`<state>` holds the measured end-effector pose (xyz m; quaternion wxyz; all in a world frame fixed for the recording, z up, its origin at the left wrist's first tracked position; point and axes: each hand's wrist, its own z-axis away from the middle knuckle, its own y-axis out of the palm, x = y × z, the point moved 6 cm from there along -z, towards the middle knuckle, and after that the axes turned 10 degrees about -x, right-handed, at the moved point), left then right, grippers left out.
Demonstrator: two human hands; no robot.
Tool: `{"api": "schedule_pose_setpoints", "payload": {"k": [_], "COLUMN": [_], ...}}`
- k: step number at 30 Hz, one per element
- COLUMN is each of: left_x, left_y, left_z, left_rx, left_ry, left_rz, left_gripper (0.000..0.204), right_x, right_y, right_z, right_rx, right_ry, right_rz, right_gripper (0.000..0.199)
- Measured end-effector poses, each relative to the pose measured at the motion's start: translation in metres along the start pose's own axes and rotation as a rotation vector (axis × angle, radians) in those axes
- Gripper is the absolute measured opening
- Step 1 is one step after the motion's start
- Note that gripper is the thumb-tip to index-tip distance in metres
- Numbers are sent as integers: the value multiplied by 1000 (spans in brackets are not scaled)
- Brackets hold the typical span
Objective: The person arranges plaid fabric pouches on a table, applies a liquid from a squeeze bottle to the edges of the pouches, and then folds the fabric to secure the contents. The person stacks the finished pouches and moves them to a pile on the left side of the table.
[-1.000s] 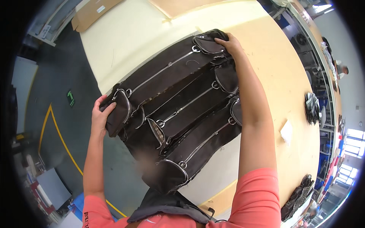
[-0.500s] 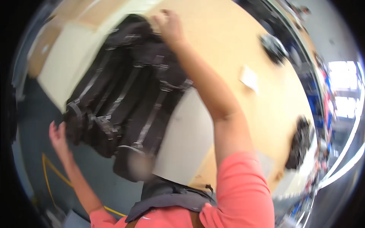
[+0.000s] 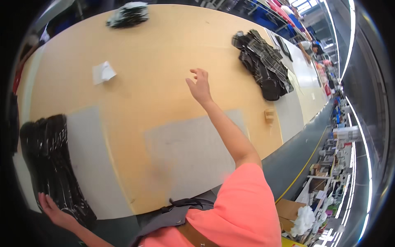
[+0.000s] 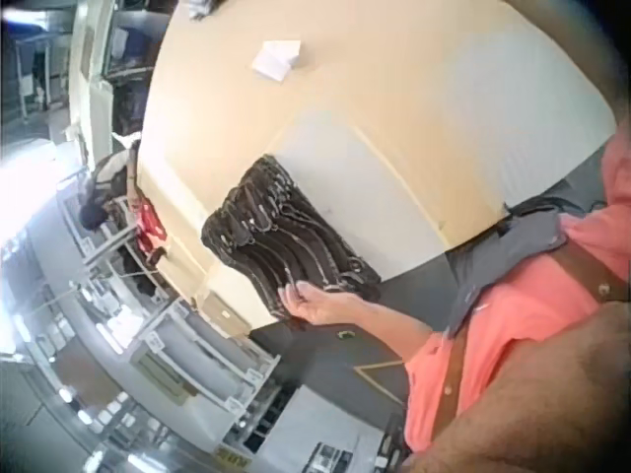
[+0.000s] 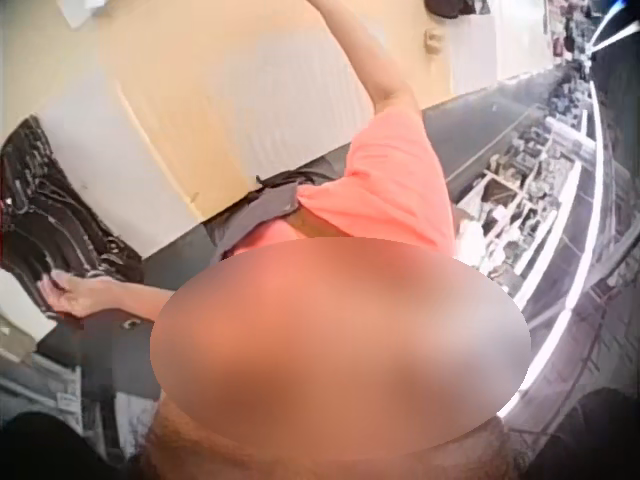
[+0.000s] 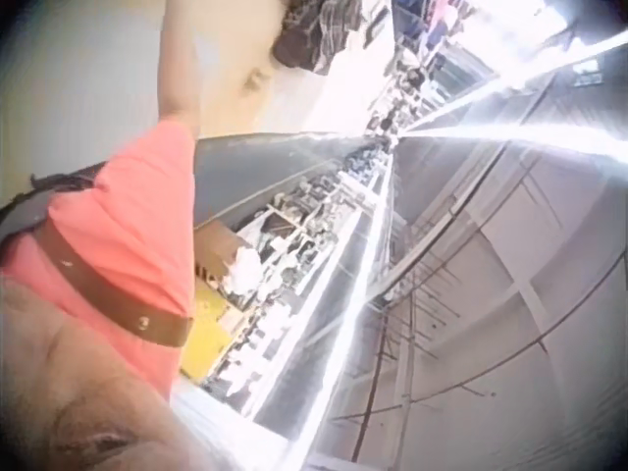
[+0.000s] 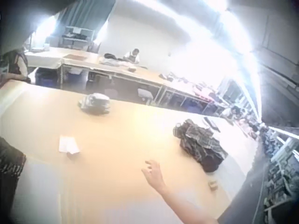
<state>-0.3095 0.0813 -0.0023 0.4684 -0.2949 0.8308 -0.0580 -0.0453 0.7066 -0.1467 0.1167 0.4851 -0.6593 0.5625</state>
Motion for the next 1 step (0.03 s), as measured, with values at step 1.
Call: {"api": "schedule_pose_setpoints", "payload": {"k": [1], "left_x": [4], "left_y": [23], "left_z": [27], "left_rx": [71], "left_ry": [68], "left_rz": [-4], "left_gripper": [30], "right_x": [-30], "right_y": [-25], "right_z": [-18], "right_rx": [2], "right_ry": [75], "right_rz": [30], "right_gripper": [44]}}
